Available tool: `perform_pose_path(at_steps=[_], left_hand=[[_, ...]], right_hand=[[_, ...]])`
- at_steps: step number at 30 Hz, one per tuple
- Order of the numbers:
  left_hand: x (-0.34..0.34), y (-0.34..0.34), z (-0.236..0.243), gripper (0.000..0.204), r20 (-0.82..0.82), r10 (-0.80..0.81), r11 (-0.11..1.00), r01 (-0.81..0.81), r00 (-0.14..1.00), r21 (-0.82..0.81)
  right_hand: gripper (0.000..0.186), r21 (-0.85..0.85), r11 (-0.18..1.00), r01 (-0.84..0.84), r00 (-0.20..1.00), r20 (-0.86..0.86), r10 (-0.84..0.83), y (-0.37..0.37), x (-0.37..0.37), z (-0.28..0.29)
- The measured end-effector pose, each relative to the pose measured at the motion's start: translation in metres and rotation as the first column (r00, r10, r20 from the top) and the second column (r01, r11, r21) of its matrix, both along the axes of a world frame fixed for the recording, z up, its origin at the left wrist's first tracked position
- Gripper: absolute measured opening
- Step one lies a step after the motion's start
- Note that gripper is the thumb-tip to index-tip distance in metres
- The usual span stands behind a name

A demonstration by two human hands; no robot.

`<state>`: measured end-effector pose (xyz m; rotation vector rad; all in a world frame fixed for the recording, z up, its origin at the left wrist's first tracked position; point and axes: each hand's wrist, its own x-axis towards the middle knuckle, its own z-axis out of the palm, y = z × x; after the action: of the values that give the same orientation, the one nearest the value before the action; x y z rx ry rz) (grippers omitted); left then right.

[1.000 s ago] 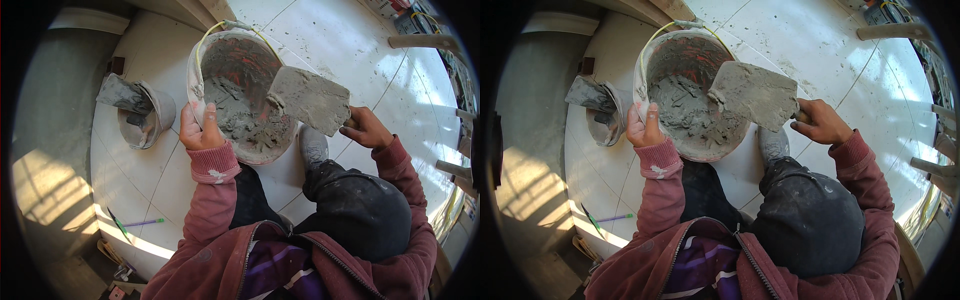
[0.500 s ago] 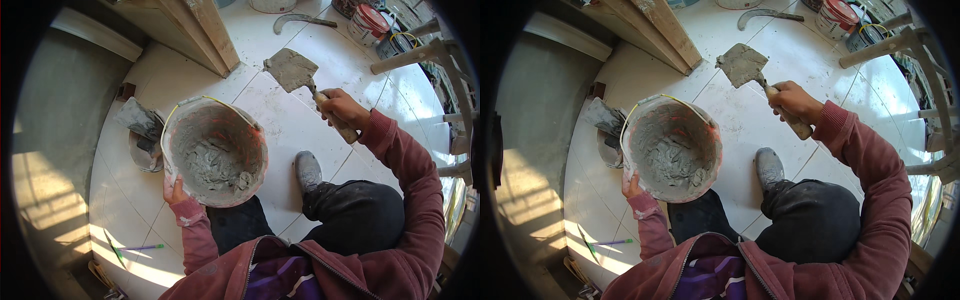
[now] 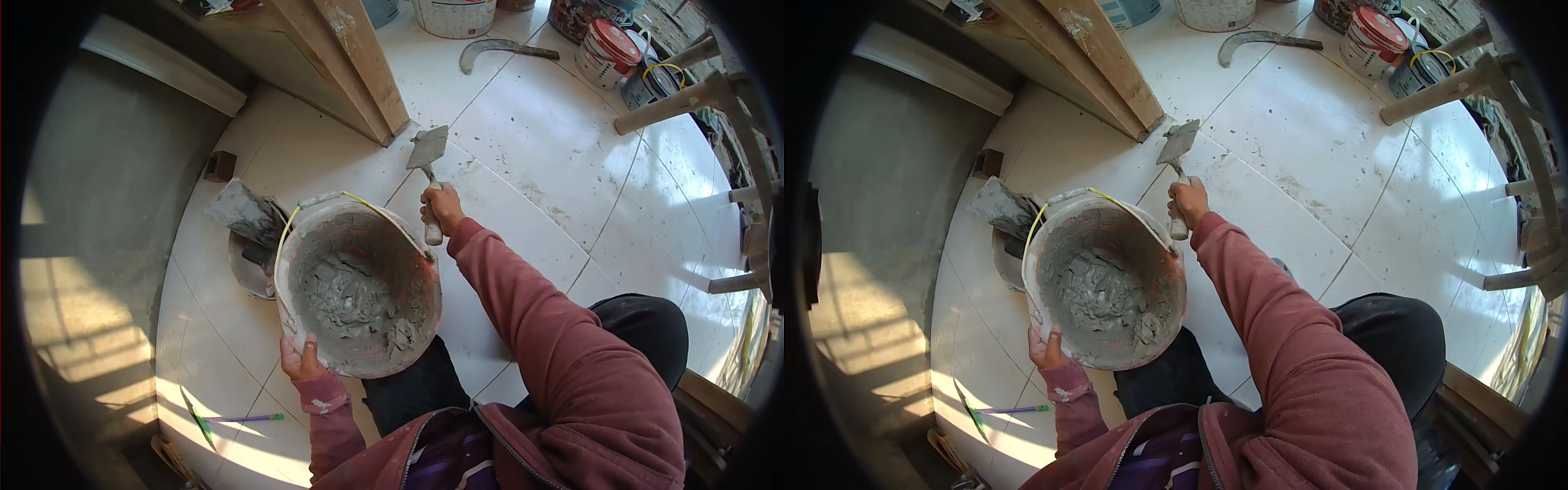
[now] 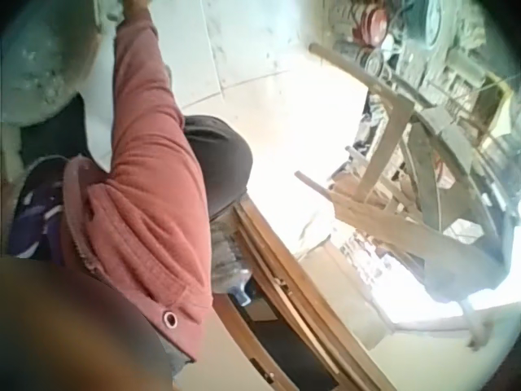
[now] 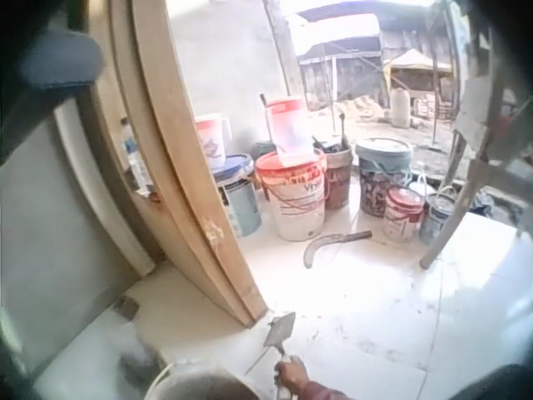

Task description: The person scoops cement from a bucket with a trowel, applies it along the base of a wooden door frame, and smooths the material into place using the trowel and their fingers.

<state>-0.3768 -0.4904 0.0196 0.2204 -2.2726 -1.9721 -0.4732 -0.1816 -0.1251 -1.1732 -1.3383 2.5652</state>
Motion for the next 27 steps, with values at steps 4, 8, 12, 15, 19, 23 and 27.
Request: perform_pose_path(at_steps=[4, 8, 12, 15, 19, 23, 27], left_hand=[[-0.014, -0.006, -0.016, 0.033, 0.029, 0.034, 0.970, -0.026, 0.999, -0.242], [-0.016, -0.009, -0.017, 0.035, 0.027, 0.011, 0.981, -0.006, 1.000, -0.196], [-0.017, -0.013, -0.019, 0.036, 0.053, 0.041, 0.976, -0.029, 0.998, -0.214], [-0.014, -0.012, -0.019, 0.037, 0.094, 0.055, 0.979, -0.035, 0.994, -0.201], [-0.015, -0.016, -0.025, 0.037, 0.086, 0.079, 0.972, -0.058, 0.993, -0.226], [-0.016, -0.015, -0.014, 0.035, 0.095, 0.061, 0.979, -0.041, 0.994, -0.201], [-0.015, -0.005, -0.011, 0.033, 0.113, 0.051, 0.978, -0.027, 0.992, -0.205]], right_hand=[[0.035, 0.053, 0.998, 0.020, 0.998, 0.061, -0.024, -0.008, -0.021, -0.009], [0.039, 0.175, 0.984, 0.042, 0.990, 0.127, -0.065, -0.010, -0.047, -0.009], [0.046, 0.395, 0.919, -0.017, 0.980, 0.190, -0.063, -0.023, -0.072, -0.019], [0.046, 0.451, 0.891, -0.061, 0.975, 0.216, -0.043, -0.026, -0.082, 0.006], [0.053, 0.471, 0.864, -0.178, 0.971, 0.226, 0.077, -0.024, -0.091, 0.023], [0.053, 0.514, 0.851, -0.105, 0.994, 0.072, 0.079, -0.017, -0.063, 0.020], [0.056, 0.470, 0.882, -0.027, 0.992, 0.122, -0.034, 0.004, -0.055, 0.003]])
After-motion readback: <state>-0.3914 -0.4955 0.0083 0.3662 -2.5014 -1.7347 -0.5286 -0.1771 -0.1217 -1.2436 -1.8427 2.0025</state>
